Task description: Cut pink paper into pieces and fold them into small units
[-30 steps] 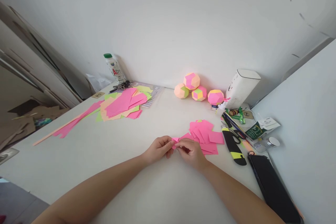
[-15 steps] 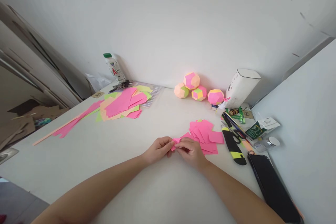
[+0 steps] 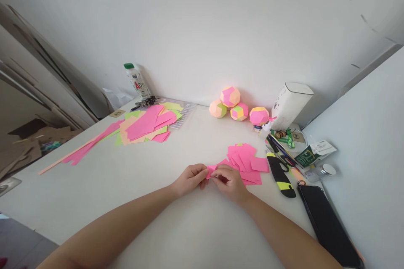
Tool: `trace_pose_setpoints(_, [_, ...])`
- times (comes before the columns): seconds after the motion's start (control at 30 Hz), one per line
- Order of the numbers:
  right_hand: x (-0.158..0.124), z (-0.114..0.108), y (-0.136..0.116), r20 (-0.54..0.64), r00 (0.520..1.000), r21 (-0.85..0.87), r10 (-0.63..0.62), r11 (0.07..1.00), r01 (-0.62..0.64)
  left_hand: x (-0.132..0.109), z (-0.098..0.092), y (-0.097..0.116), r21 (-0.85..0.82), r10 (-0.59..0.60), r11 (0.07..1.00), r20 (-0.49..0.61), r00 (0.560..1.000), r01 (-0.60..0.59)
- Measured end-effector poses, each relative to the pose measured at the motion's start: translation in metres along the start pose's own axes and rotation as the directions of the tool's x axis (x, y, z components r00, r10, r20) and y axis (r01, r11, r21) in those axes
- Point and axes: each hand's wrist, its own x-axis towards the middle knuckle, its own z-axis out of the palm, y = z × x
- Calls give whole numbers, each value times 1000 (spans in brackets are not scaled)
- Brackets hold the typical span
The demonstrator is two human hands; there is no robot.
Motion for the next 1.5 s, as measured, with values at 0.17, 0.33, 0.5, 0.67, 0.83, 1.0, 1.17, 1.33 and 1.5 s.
trace_pose_setpoints(0.17, [1, 0, -1, 0, 1000, 4, 13, 1000, -13, 0, -1, -4, 53, 45, 998, 16, 999, -46])
trace_pose_setpoints(0.33, [1, -1, -1, 0, 999, 10, 32, 999, -32, 0, 0, -4, 94, 56, 994, 27, 998, -58])
trace_pose_setpoints(0.5, [1, -2, -3, -12, 998, 9, 58, 998, -58, -1, 1, 0, 111, 53, 992, 45, 998, -58])
trace_pose_setpoints(0.67, [1, -2, -4, -13, 998, 1, 58, 998, -58, -1, 1, 1, 107, 57, 992, 58, 997, -63])
trace_pose_setpoints(0.83, [1, -2, -5, -19, 997, -15, 69, 997, -69, -1, 1, 3, 73, 72, 994, 77, 994, -78])
trace_pose_setpoints(1.0, [1, -1, -6, -40, 998, -20, 51, 998, -52, -1, 1, 3, 96, 49, 994, 64, 997, -55])
trace_pose_setpoints(1.17, [0, -1, -7, -46, 996, -2, 75, 997, -75, -2, 0, 2, 64, 89, 993, 86, 992, -94])
trace_pose_setpoints(1.33, [-2, -2, -6, -54, 993, 20, 106, 994, -106, -2, 2, 1, 84, 90, 992, 75, 993, -96])
trace_pose_setpoints(1.5, [-4, 0, -2, -44, 980, 50, 194, 980, -191, -1, 3, 2, 76, 52, 995, 61, 997, -57])
